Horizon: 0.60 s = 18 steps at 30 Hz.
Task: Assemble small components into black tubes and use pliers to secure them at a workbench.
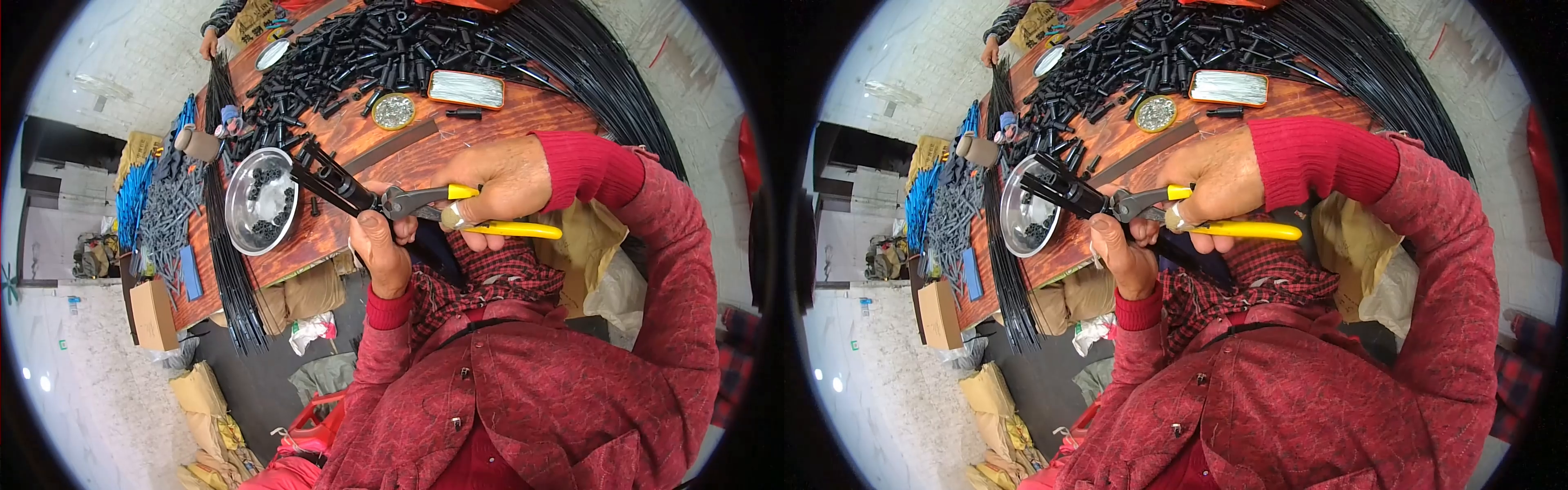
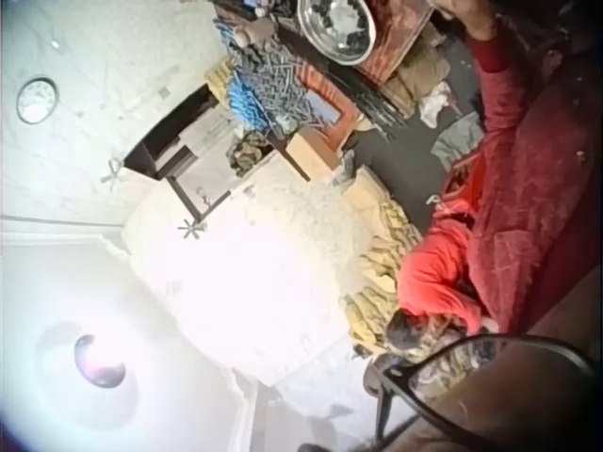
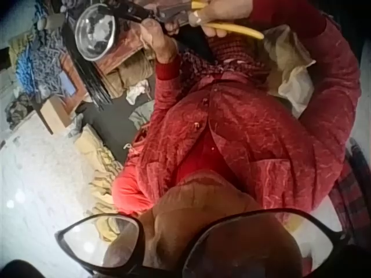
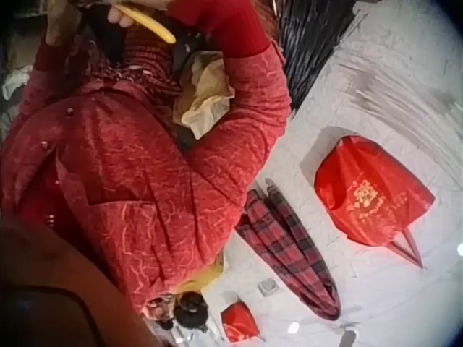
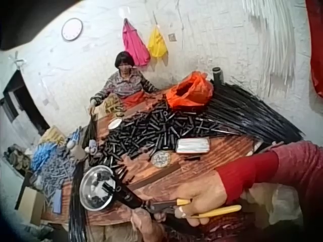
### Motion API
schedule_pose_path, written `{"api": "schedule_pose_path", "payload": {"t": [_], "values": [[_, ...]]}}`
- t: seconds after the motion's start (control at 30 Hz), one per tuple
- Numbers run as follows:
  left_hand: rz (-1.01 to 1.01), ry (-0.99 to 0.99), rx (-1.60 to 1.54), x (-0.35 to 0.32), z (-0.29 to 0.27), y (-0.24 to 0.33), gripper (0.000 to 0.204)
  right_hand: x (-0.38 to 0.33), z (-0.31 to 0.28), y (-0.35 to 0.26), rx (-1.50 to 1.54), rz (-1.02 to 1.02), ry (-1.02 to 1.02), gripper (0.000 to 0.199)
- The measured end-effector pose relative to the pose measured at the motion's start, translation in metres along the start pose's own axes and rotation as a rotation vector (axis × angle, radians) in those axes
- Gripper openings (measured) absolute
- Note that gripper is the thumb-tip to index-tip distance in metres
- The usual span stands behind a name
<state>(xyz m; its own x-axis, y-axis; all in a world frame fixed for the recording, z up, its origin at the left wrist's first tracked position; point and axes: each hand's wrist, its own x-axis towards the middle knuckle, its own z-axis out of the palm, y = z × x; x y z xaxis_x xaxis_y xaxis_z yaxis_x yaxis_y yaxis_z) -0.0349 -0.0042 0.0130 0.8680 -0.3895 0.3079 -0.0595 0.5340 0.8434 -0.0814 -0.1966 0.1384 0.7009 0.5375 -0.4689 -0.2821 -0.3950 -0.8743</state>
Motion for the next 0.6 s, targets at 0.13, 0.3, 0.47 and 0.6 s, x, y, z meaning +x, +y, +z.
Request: {"api": "schedule_pose_path", "payload": {"t": [0.13,0.3,0.47,0.6], "values": [[0.006,0.003,0.034,-0.004,0.005,0.002,0.059,-0.004,-0.002,-0.007,-0.027,0.077,-0.023,0.021],[0.005,0.034,0.055,-0.004,0.008,-0.001,0.056,-0.005,-0.005,-0.009,-0.048,0.107,-0.011,0.021],[0.007,0.078,0.085,-0.006,0.006,-0.003,0.052,-0.002,-0.002,-0.010,-0.032,0.119,0.046,0.023],[0.020,0.120,0.094,-0.007,0.005,0.000,0.050,0.009,-0.004,-0.005,-0.084,0.055,-0.011,0.023]]}}
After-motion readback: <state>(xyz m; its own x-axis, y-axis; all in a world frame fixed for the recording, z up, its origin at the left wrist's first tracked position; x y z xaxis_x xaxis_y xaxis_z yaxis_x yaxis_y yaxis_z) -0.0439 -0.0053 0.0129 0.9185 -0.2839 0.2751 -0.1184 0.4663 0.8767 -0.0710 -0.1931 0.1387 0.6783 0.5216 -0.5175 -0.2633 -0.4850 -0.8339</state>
